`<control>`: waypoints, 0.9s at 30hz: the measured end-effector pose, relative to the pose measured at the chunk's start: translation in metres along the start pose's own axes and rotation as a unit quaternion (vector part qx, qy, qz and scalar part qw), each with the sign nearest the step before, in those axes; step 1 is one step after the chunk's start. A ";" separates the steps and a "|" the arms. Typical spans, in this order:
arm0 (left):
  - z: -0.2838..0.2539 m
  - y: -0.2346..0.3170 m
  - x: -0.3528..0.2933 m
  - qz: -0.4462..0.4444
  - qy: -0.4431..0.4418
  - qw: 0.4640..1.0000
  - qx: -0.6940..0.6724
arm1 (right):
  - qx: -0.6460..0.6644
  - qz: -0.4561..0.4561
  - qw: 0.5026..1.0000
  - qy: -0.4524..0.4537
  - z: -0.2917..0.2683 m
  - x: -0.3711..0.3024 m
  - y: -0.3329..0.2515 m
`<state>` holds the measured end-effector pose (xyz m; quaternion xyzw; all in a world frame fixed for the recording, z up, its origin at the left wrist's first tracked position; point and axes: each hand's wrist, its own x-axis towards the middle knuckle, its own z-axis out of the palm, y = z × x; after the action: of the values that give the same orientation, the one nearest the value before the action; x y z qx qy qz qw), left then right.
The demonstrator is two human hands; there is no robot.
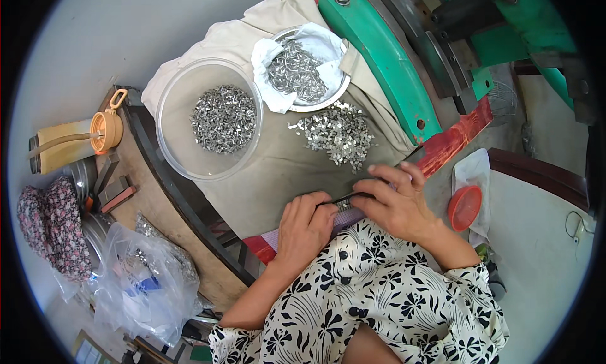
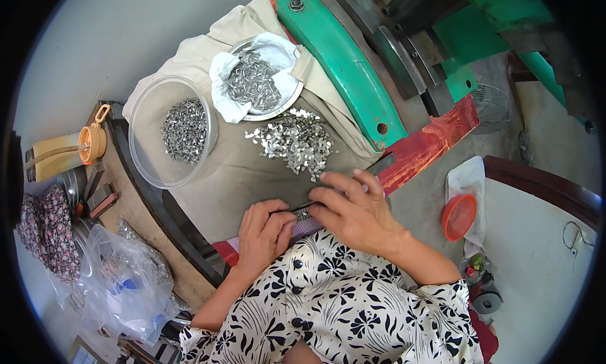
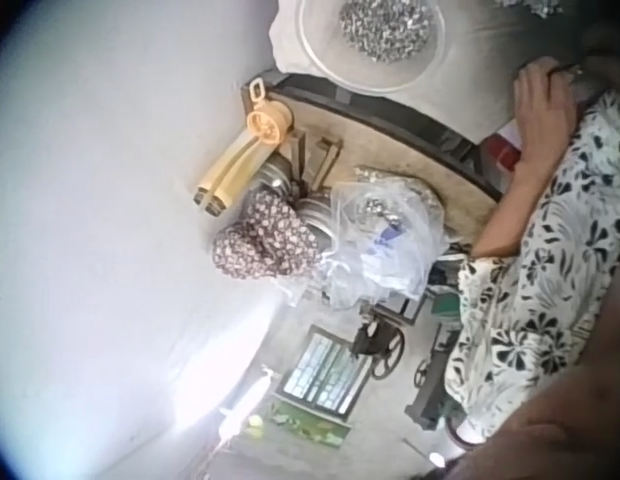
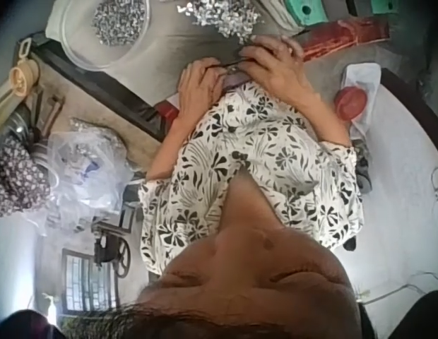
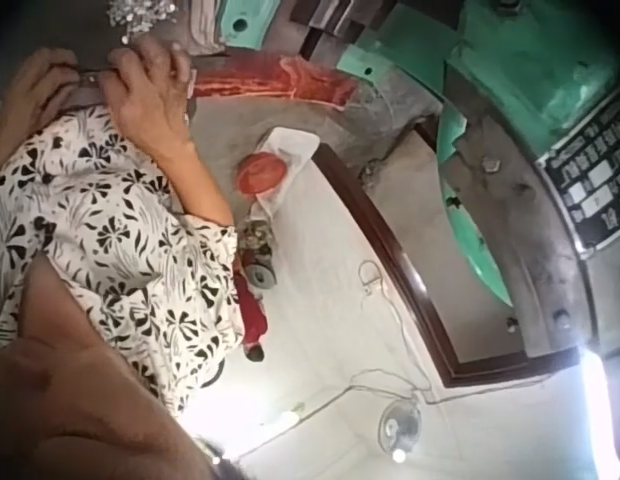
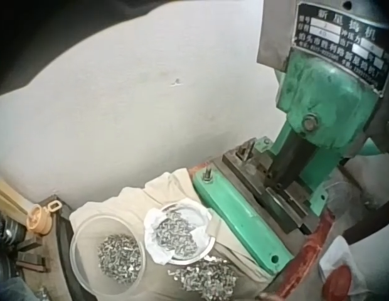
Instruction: Manually attaching small metal clips to a flexible strip and using a press machine.
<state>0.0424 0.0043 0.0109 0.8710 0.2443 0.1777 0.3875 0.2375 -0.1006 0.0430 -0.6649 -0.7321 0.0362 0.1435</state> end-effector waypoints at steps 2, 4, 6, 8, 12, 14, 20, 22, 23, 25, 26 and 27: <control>-0.003 0.001 0.003 0.000 -0.007 1.000 -0.011 | 0.043 0.040 0.997 0.047 0.002 0.007 0.004; -0.006 0.004 0.011 -0.044 0.008 0.997 -0.057 | 0.005 0.076 0.994 0.082 0.007 0.020 0.007; -0.009 0.003 0.026 -0.033 0.022 0.998 -0.052 | 0.004 0.089 0.993 0.078 0.013 0.028 0.010; -0.009 -0.001 0.039 -0.030 0.039 0.999 -0.008 | -0.006 0.077 0.996 0.052 0.017 0.028 0.011; -0.005 -0.007 0.055 -0.026 0.030 0.999 0.008 | 0.031 0.102 0.992 0.065 0.010 0.017 0.014; -0.004 -0.006 0.059 -0.021 0.025 0.999 0.029 | 0.042 0.110 0.991 0.067 0.006 0.015 0.016; -0.002 -0.006 0.064 -0.020 0.020 0.998 0.053 | 0.086 0.146 0.982 0.080 0.007 0.018 0.015; -0.003 -0.005 0.063 -0.025 0.021 0.998 0.050 | 0.092 0.139 0.983 0.079 0.009 0.020 0.015; -0.003 -0.005 0.063 -0.025 0.029 0.998 0.046 | 0.092 0.139 0.983 0.079 0.009 0.021 0.015; -0.002 -0.004 0.064 -0.026 0.036 0.998 0.041 | 0.092 0.143 0.983 0.066 0.010 0.022 0.016; -0.001 -0.003 0.065 -0.021 0.034 0.998 0.051 | 0.091 0.144 0.983 0.066 0.011 0.022 0.016; -0.001 -0.002 0.065 -0.018 0.034 0.997 0.062 | 0.092 0.147 0.983 0.063 0.011 0.023 0.015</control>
<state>0.0940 0.0427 0.0177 0.8822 0.2840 0.1847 0.3269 0.2477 -0.0749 0.0328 -0.7501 -0.6096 0.0820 0.2429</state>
